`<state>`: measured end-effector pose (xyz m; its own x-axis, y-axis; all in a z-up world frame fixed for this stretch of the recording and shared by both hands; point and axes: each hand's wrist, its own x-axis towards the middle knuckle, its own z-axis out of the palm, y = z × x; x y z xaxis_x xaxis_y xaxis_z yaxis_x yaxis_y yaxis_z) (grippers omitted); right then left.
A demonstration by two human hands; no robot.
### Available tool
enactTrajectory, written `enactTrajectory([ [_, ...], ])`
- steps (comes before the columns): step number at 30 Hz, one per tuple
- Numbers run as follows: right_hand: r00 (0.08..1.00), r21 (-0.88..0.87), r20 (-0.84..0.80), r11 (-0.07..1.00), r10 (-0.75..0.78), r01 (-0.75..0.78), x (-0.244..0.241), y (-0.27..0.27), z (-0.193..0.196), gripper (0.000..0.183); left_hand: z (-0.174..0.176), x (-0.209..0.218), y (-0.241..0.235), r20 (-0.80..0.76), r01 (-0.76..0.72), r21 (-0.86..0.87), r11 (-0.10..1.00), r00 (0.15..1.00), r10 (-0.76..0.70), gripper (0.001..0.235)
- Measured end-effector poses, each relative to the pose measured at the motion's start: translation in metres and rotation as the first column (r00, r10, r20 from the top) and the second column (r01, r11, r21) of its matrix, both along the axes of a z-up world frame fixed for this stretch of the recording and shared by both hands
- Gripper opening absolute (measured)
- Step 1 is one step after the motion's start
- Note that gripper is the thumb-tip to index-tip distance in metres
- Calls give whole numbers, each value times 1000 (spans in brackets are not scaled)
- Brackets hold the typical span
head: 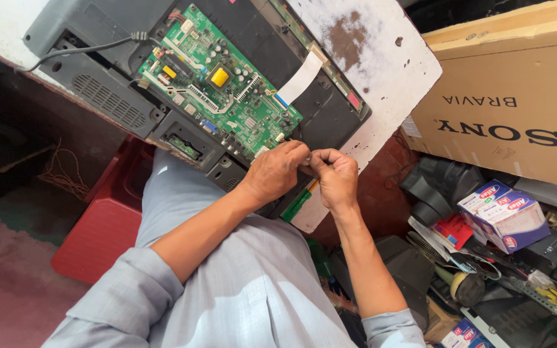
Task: The person connects a cable to a circuit board inside a disassembled television, then flips the unit over. They remove the front glass panel and wipe the screen and panel with a cloth. The person handles the screen and glass components carefully during the cleaning process.
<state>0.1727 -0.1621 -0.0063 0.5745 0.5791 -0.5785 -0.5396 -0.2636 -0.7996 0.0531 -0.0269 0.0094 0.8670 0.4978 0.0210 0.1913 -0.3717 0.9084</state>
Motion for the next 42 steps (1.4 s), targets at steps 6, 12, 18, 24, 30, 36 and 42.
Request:
enactTrajectory([
  [6,999,-76,19,996,-46,47,-4,-2,-3,10,0,0,-4,40,-15,25,1000,999,14,10],
  [12,993,-7,-91,997,-78,77,4,-9,-8,8,3,1,0,-44,-53,-124,991,998,47,9],
  [18,977,48,-200,995,-74,85,11,-6,-1,11,3,3,12,131,-24,-174,984,990,48,16],
  [24,976,-131,206,990,75,-49,11,14,47,17,-2,3,13,23,-91,-645,759,990,138,13],
  [30,400,-234,856,936,327,-264,-6,36,90,16,5,-11,9,-45,-156,-774,614,980,192,12],
  [36,447,-212,849,957,280,-196,4,49,99,15,10,-25,11,-176,-293,-843,452,943,282,14],
  [42,628,-152,700,930,341,-335,-11,36,91,15,8,-28,8,-92,-172,-956,238,945,315,15],
])
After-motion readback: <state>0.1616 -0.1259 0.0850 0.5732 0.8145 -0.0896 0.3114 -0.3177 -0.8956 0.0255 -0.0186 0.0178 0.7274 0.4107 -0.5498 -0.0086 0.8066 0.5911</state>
